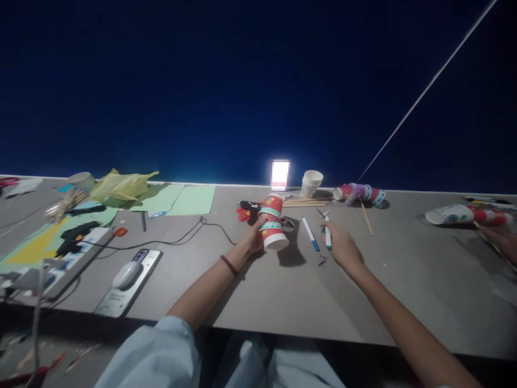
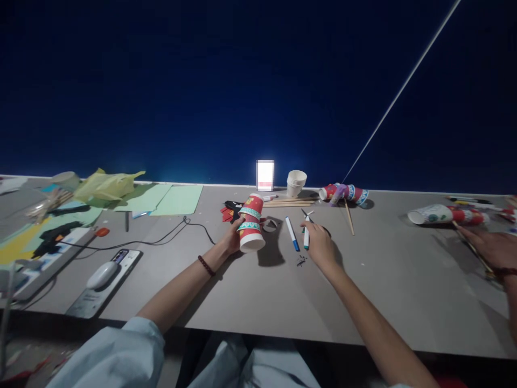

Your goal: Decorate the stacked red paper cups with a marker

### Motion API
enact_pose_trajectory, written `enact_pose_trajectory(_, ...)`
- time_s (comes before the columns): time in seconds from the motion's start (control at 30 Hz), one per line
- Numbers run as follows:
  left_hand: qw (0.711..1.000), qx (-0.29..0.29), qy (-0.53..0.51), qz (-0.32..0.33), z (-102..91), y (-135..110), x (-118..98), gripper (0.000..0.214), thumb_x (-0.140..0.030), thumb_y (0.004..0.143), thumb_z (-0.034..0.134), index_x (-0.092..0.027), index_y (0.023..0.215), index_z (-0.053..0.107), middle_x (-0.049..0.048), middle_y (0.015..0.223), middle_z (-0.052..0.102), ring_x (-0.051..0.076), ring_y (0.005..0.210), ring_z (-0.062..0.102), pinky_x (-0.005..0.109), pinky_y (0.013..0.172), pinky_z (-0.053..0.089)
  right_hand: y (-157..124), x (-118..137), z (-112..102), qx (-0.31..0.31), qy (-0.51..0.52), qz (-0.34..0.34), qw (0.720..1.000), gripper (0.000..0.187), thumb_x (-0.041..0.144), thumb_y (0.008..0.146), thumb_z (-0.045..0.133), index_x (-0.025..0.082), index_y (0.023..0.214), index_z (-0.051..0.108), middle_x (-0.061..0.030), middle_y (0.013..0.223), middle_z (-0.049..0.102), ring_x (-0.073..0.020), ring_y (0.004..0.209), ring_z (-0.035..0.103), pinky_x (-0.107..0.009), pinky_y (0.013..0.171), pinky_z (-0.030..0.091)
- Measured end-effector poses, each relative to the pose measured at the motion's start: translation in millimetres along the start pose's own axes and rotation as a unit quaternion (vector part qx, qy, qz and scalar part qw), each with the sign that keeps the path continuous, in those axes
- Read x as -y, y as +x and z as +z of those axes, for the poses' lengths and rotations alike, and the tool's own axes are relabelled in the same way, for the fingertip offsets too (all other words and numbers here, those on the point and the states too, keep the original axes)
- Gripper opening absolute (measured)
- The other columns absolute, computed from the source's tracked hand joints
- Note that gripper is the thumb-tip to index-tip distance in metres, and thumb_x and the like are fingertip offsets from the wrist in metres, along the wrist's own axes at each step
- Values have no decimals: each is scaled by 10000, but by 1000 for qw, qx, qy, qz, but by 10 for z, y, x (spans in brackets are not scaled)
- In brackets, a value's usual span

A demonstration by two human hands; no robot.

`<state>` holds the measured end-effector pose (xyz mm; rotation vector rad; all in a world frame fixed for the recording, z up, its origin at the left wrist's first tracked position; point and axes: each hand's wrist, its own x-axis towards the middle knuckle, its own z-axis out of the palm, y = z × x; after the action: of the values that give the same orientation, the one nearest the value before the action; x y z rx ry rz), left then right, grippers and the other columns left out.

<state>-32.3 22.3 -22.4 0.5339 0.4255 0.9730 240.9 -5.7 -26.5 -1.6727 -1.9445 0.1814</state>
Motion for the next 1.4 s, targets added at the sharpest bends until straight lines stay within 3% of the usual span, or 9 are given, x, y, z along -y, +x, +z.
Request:
enact_pose_trajectory(0.07, 1000, 28, 3, -13, -23, -3, 6, 518, -325, 773, 685, -68, 1211, 588, 175, 1128, 707, 245, 921, 708, 328, 831, 520, 44, 164, 23, -43, 128, 37, 990, 206, 237, 795, 562, 212, 999, 586, -67, 882, 683, -225, 776, 652, -351, 741, 511)
enact_pose_trajectory(0.17, 997, 64, 8, -46, -48, -16, 12, 590, -343, 719, 733, -70, 1223, 596, 177, 1137, 704, 245, 856, 712, 339, 802, 517, 62, 463, 131, -51, 345, 66, 935, 293, 376, 776, 627, 237, 1017, 533, -42, 910, 669, -188, 722, 673, -311, 653, 547)
enact_pose_trajectory(0.27, 993, 90, 14, -75, -47, -33, 16, 598, -379, 668, 775, -52, 1150, 641, 172, 1058, 727, 217, 771, 704, 316, 752, 514, -5, 710, 283, -60, 435, 74, 896, 333, 412, 777, 650, 249, 1033, 512, -23, 898, 653, -176, 741, 690, -303, 674, 575)
enact_pose_trajectory(0.43, 995, 80, 23, -50, -24, -49, 32, 547, -382, 677, 782, -50, 1095, 664, 146, 934, 747, 228, 813, 707, 311, 791, 503, -155, 830, 394, -67, 399, 49, 913, 297, 396, 824, 642, 247, 1060, 541, -42, 980, 658, -178, 798, 706, -316, 756, 579)
enact_pose_trajectory(0.63, 994, 88, 21, -61, -48, -54, 68, 600, -411, 648, 811, -38, 1096, 669, 171, 1037, 734, 238, 848, 713, 325, 832, 514, -201, 857, 358, -52, 383, 35, 921, 274, 413, 826, 647, 266, 1041, 563, -40, 983, 662, -183, 782, 701, -327, 751, 586)
enact_pose_trajectory(0.8, 996, 64, -6, -59, -34, -70, 39, 534, -387, 715, 762, -33, 1098, 652, 155, 984, 742, 236, 853, 717, 322, 835, 517, -196, 859, 310, -59, 445, 68, 891, 284, 450, 881, 539, 286, 1103, 602, -45, 989, 679, -194, 825, 688, -337, 752, 586)
enact_pose_trajectory(0.9, 997, 51, -23, -54, -32, -70, 16, 553, -402, 743, 727, -14, 1125, 630, 180, 1001, 734, 245, 865, 717, 324, 832, 516, -178, 828, 242, -89, 478, 94, 869, 376, 492, 921, 415, 254, 1061, 669, -25, 819, 653, -161, 686, 633, -301, 658, 564)
enact_pose_trajectory(1.1, 996, 41, -43, -60, -43, -77, 9, 567, -398, 791, 665, -24, 1211, 591, 191, 1053, 723, 249, 875, 715, 344, 846, 512, -160, 839, 203, -61, 537, 129, 831, 308, 535, 847, 555, 249, 848, 668, 18, 625, 600, -147, 562, 562, -260, 505, 485)
enact_pose_trajectory(1.4, 997, 37, -26, -61, 14, -99, -1, 570, -410, 750, 715, -24, 1158, 617, 174, 1053, 727, 232, 855, 717, 308, 803, 530, -150, 864, 206, -42, 523, 150, 838, 343, 564, 756, 644, 240, 828, 557, 40, 616, 600, -136, 549, 602, -223, 459, 478)
